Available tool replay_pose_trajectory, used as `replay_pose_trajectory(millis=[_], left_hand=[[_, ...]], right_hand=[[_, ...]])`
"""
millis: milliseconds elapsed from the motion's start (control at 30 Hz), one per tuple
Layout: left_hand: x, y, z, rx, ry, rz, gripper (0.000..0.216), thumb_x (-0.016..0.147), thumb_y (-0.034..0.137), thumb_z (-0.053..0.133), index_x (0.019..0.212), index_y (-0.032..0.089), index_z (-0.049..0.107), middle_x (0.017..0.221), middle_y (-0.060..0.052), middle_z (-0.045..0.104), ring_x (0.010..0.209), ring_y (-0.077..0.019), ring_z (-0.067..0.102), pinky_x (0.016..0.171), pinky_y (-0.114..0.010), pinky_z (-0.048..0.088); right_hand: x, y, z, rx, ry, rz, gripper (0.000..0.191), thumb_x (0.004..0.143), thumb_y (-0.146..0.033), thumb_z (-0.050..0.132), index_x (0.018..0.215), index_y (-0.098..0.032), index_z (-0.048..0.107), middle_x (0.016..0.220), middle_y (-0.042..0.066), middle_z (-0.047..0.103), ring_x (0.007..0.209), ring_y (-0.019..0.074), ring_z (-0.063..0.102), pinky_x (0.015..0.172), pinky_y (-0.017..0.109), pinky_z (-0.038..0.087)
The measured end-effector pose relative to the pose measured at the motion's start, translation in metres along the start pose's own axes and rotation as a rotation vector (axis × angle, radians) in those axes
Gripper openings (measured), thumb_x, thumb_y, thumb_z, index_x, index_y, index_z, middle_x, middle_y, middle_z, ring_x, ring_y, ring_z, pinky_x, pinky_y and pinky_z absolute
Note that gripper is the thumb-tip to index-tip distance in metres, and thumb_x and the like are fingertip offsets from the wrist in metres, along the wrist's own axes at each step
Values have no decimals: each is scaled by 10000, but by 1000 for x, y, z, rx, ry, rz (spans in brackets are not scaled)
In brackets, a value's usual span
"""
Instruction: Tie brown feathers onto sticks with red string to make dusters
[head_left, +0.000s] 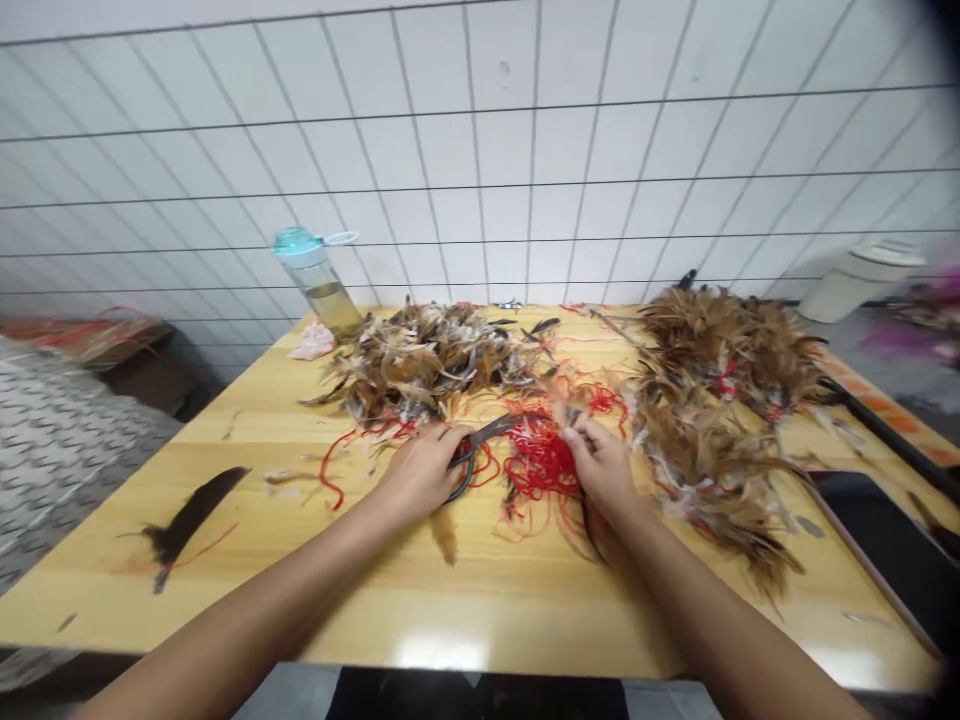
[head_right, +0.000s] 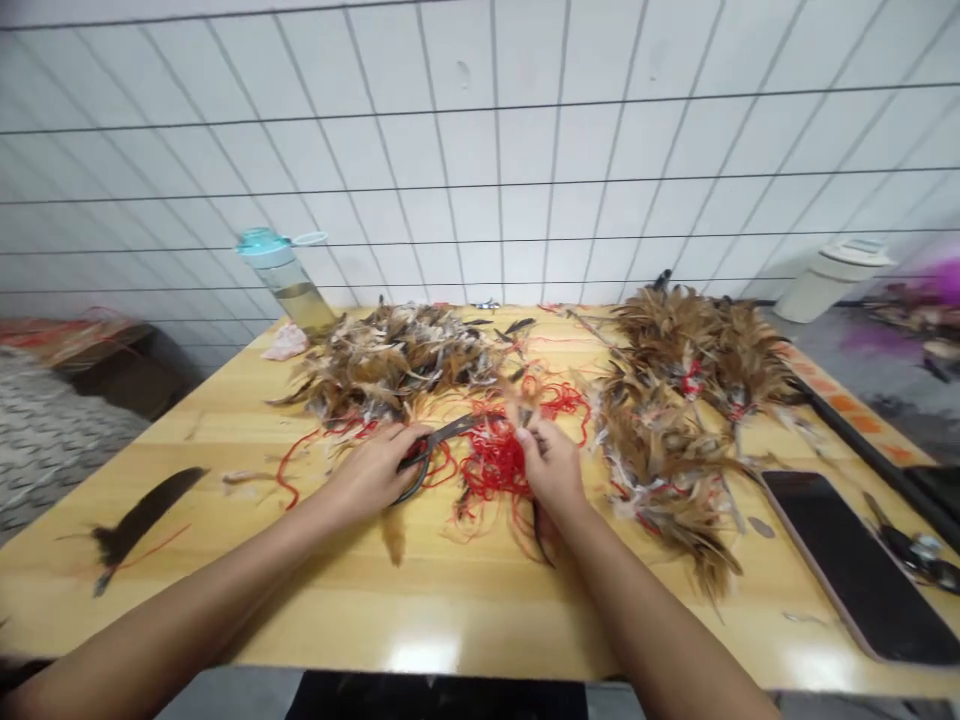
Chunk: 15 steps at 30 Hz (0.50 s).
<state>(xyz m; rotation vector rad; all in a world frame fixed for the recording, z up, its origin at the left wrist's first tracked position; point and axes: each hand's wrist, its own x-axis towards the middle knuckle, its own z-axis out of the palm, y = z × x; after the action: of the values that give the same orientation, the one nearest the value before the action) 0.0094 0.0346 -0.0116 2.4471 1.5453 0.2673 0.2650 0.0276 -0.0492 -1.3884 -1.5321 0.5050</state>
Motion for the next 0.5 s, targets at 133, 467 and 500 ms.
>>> replay_pose_trajectory(millis=[133, 467, 500], left_hand=[[13, 12, 1, 99, -96, -26, 427, 857, 267, 473, 1276, 197, 513, 1196, -118, 595, 1078, -265, 572, 940, -385, 429], [15, 10, 12, 157, -109, 45, 429, 899, 406, 394, 1244, 222, 571, 1118, -98, 632, 987, -249, 618, 875, -366, 470], [14, 6, 12, 140, -85, 60, 430, 901, 427, 391, 1226, 220, 582, 1129, -96, 632, 997, -251, 615, 878, -368, 470]], right_hand=[[-3, 4, 5, -19, -44, -29, 234, 865, -284, 459, 641, -218, 445, 643, -11, 483, 630, 145, 466, 620, 264, 357], [-8, 3, 10, -165, -106, -66, 168, 861, -207, 517, 694, -201, 526, 692, 1, 548, 672, 137, 495, 634, 250, 358], [-9, 3, 11, -184, -114, -78, 158, 866, -206, 514, 710, -201, 535, 699, 2, 555, 676, 138, 500, 638, 251, 362]])
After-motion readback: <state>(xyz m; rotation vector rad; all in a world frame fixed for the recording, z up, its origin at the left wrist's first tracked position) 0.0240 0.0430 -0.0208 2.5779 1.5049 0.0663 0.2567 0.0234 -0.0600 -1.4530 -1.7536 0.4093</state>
